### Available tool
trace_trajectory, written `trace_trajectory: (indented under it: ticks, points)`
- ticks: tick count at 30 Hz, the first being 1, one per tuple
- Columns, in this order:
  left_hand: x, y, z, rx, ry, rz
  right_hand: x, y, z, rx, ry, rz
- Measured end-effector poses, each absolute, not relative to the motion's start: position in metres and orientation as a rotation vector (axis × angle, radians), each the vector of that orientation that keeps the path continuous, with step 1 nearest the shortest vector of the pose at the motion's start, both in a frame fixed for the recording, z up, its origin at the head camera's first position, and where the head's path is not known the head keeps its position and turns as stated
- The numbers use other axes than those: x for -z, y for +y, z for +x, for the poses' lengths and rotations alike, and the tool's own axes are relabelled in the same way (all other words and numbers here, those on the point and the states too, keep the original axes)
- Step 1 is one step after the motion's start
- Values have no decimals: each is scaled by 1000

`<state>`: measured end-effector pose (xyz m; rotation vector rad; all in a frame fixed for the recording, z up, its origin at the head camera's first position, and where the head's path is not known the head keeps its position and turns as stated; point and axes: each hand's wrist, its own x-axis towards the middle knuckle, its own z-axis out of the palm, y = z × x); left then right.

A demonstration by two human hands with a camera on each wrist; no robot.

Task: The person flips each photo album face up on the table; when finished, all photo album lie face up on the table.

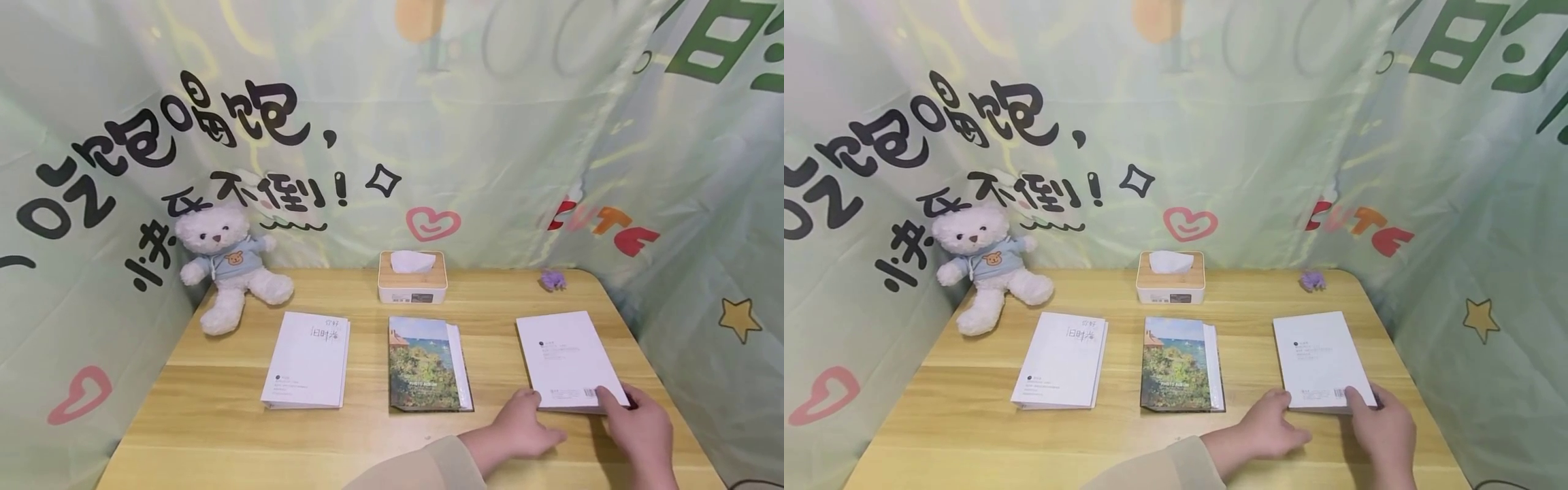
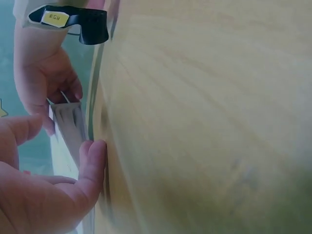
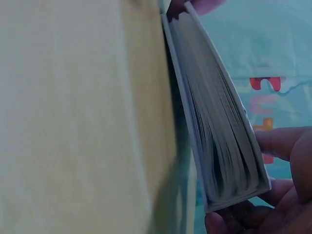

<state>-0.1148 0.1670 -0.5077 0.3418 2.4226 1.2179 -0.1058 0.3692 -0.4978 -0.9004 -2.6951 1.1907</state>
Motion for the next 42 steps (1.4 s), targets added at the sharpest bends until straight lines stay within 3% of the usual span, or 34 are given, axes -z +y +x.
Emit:
trace_trajectory:
  ticks: [13, 34, 42]
  points:
    - [508, 167, -117, -1172, 2506, 242, 479, 357, -108, -1173, -2588, -885]
    - [506, 160, -120, -1110, 2589, 550, 459, 333, -98, -1039, -2591, -742]
    - [509, 161, -121, -1322, 2452, 472, 450, 325, -93, -1024, -2601, -739]
